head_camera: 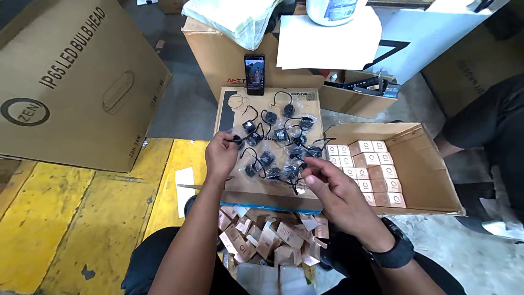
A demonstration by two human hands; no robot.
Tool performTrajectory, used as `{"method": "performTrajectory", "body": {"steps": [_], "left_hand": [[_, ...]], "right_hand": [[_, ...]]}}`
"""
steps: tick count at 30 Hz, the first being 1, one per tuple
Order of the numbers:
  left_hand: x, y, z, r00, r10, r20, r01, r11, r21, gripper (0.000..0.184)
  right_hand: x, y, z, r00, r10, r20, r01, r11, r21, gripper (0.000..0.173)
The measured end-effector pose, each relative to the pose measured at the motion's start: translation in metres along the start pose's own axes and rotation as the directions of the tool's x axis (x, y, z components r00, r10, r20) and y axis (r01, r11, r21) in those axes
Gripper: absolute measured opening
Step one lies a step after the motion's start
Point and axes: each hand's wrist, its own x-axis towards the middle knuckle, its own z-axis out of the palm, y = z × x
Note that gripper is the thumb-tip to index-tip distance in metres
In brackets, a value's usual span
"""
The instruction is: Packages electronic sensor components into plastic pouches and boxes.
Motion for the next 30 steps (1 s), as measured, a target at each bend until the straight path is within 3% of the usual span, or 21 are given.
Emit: {"method": "performTrajectory", "body": {"steps": [5, 9, 13, 18, 21, 23, 26, 28, 30], "left_hand": [[0.029, -0.023, 0.012, 0.994, -0.112, 0.005, 0.112, 0.993, 0.038, 0.016], [0.043, -0.037, 0.022, 0.989, -0.134, 0.064, 0.126, 0.986, 0.107, 0.017], [0.048, -0.053, 0.030, 0.986, -0.141, 0.085, 0.136, 0.989, 0.063, 0.018], [0.049, -0.069, 0.034, 0.941, -0.151, 0.303, 0.115, 0.984, 0.134, 0.043], [0.043, -0.054, 0.029, 0.949, -0.161, 0.271, 0.089, 0.961, 0.261, 0.064], [0.035, -0.031, 0.021, 0.973, -0.100, 0.207, 0.037, 0.958, 0.285, 0.067], [0.021, 0.003, 0.005, 0.977, 0.151, 0.153, -0.171, 0.977, 0.126, 0.034], [0.005, 0.025, -0.008, 0.935, 0.307, 0.177, -0.320, 0.946, 0.049, 0.017], [-0.015, 0.042, -0.021, 0.877, 0.415, 0.242, -0.435, 0.900, 0.034, 0.018]], "right_hand": [[0.000, -0.004, -0.009, 1.000, 0.003, -0.005, -0.003, 1.000, 0.005, 0.046], [-0.002, -0.003, -0.017, 0.999, 0.024, -0.022, -0.024, 1.000, -0.001, 0.046], [-0.002, 0.000, -0.020, 0.999, 0.040, -0.023, -0.040, 0.999, 0.013, 0.047], [-0.001, -0.002, -0.023, 0.999, 0.036, -0.040, -0.036, 0.999, 0.005, 0.047], [0.000, -0.004, -0.032, 0.995, 0.027, -0.099, -0.025, 1.000, 0.015, 0.045], [0.001, -0.007, -0.041, 0.985, 0.024, -0.173, -0.016, 0.999, 0.048, 0.042], [0.002, -0.014, -0.057, 0.957, 0.029, -0.290, -0.011, 0.998, 0.064, 0.038], [0.001, -0.018, -0.067, 0.932, 0.022, -0.362, 0.013, 0.995, 0.094, 0.035], [-0.001, -0.020, -0.077, 0.906, 0.025, -0.422, 0.044, 0.987, 0.152, 0.033]]}}
